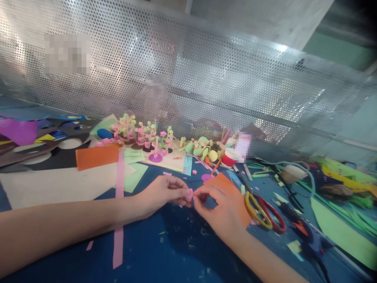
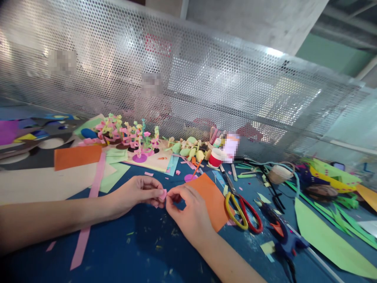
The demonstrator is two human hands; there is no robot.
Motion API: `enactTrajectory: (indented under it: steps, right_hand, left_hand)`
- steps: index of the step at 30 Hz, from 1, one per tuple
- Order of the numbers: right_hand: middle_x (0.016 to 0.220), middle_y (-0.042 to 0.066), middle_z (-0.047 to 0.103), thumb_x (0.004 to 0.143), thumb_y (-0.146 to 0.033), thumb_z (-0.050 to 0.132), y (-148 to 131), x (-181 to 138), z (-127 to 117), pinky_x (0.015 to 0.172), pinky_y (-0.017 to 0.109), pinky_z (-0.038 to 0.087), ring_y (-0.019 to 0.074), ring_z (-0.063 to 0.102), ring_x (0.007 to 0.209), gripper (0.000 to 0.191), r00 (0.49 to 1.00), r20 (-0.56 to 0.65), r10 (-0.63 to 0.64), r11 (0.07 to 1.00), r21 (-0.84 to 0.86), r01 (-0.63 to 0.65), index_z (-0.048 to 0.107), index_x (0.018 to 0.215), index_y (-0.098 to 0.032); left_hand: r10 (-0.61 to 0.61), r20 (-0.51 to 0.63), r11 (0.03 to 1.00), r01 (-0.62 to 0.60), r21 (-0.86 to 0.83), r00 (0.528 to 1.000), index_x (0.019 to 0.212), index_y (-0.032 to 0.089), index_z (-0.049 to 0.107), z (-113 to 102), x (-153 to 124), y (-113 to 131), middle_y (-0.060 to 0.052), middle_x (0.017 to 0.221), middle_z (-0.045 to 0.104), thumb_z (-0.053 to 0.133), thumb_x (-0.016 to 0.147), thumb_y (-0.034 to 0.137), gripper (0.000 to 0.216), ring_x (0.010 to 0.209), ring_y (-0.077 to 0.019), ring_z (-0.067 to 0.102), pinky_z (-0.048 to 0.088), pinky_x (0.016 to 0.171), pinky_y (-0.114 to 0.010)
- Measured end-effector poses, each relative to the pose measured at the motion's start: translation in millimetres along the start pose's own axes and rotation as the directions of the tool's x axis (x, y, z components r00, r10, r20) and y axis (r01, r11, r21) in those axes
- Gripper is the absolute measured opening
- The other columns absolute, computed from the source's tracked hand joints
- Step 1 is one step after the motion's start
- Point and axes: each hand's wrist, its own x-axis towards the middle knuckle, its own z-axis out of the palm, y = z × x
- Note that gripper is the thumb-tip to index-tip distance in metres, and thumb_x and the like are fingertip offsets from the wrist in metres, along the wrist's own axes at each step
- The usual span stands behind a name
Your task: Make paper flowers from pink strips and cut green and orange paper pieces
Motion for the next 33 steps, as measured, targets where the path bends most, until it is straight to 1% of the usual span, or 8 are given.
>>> enactTrajectory:
  steps: [4,10,14,17,19,26,30,33]
  right_hand:
    - [0.068,0.001,0.058,0.074,-0.011,0.056,0.3,-1.3,1.2,0.062,0.025,0.046,0.0128,0.054,0.062,0.008,0.998,-0.005,-0.068,0.996,-0.052,0.067,0.057,0.072,-0.019]
    - [0.061,-0.001,0.052,0.07,-0.009,0.052,2.5,-2.5,5.9,0.052,0.022,0.042,0.011,0.049,0.055,0.01,0.977,-0.058,-0.205,0.973,-0.12,0.197,0.053,0.067,-0.019]
    - [0.064,-0.001,0.054,0.071,-0.009,0.053,2.2,-1.8,4.8,0.056,0.022,0.043,0.0113,0.051,0.059,0.009,0.977,-0.058,-0.206,0.974,-0.11,0.199,0.054,0.07,-0.018]
    - [0.069,-0.001,0.057,0.074,-0.009,0.054,3.2,-0.8,2.4,0.062,0.022,0.045,0.0115,0.054,0.065,0.009,0.982,-0.055,-0.183,0.982,-0.061,0.179,0.055,0.075,-0.019]
    - [0.072,0.0,0.058,0.075,-0.011,0.055,4.1,-0.3,1.0,0.063,0.022,0.045,0.012,0.055,0.067,0.008,0.985,-0.037,-0.168,0.985,-0.045,0.166,0.056,0.077,-0.019]
    - [0.068,-0.001,0.057,0.075,-0.012,0.056,4.2,-1.6,2.4,0.06,0.022,0.045,0.0113,0.054,0.063,0.007,0.988,-0.009,-0.157,0.987,-0.027,0.156,0.056,0.075,-0.019]
    - [0.065,-0.002,0.056,0.072,-0.009,0.056,3.1,-2.4,3.6,0.056,0.02,0.044,0.0098,0.052,0.059,0.009,0.981,-0.037,-0.192,0.98,-0.054,0.19,0.055,0.073,-0.018]
    - [0.062,-0.002,0.054,0.072,-0.01,0.056,2.2,-2.7,3.2,0.053,0.02,0.042,0.0103,0.051,0.057,0.008,0.97,-0.046,-0.237,0.966,-0.119,0.231,0.054,0.069,-0.018]
  left_hand:
    - [-0.011,0.016,1.0,0.011,0.002,1.0,0.076,0.013,0.066,0.1,0.3,-1.1,-0.002,0.071,0.068,0.071,0.07,0.029,0.017,0.069,-0.0137,0.065,0.052,0.072,-0.027]
    - [-0.046,0.039,0.998,0.044,0.052,0.998,0.077,0.014,0.068,2.0,-0.6,0.5,0.0,0.068,0.067,0.074,0.066,0.027,0.018,0.062,-0.0102,0.063,0.051,0.065,-0.022]
    - [0.003,0.066,1.0,-0.005,0.028,0.998,0.075,0.014,0.067,1.7,-0.5,1.2,0.0,0.071,0.068,0.069,0.071,0.028,0.015,0.066,-0.0104,0.063,0.052,0.069,-0.023]
    - [0.024,0.043,1.0,-0.024,-0.001,0.999,0.074,0.013,0.067,1.2,0.1,1.2,0.0,0.07,0.067,0.068,0.073,0.029,0.016,0.066,-0.0103,0.063,0.051,0.071,-0.023]
    - [0.022,0.029,1.0,-0.021,-0.007,0.999,0.075,0.013,0.067,1.1,0.3,1.3,0.0,0.069,0.067,0.068,0.073,0.029,0.017,0.065,-0.0098,0.063,0.051,0.07,-0.023]
    - [0.011,0.038,1.0,-0.011,-0.005,0.999,0.076,0.013,0.066,1.5,-0.9,0.9,0.0,0.069,0.066,0.068,0.073,0.029,0.016,0.065,-0.0103,0.064,0.052,0.07,-0.024]
    - [0.011,0.043,1.0,-0.012,0.015,0.999,0.074,0.013,0.067,1.8,-1.6,1.1,0.0,0.069,0.067,0.068,0.072,0.027,0.014,0.066,-0.0106,0.063,0.052,0.07,-0.024]
    - [0.006,0.05,0.998,-0.009,0.058,0.999,0.076,0.013,0.068,2.3,-1.2,1.8,0.0,0.07,0.067,0.069,0.072,0.026,0.014,0.065,-0.0104,0.062,0.051,0.068,-0.023]
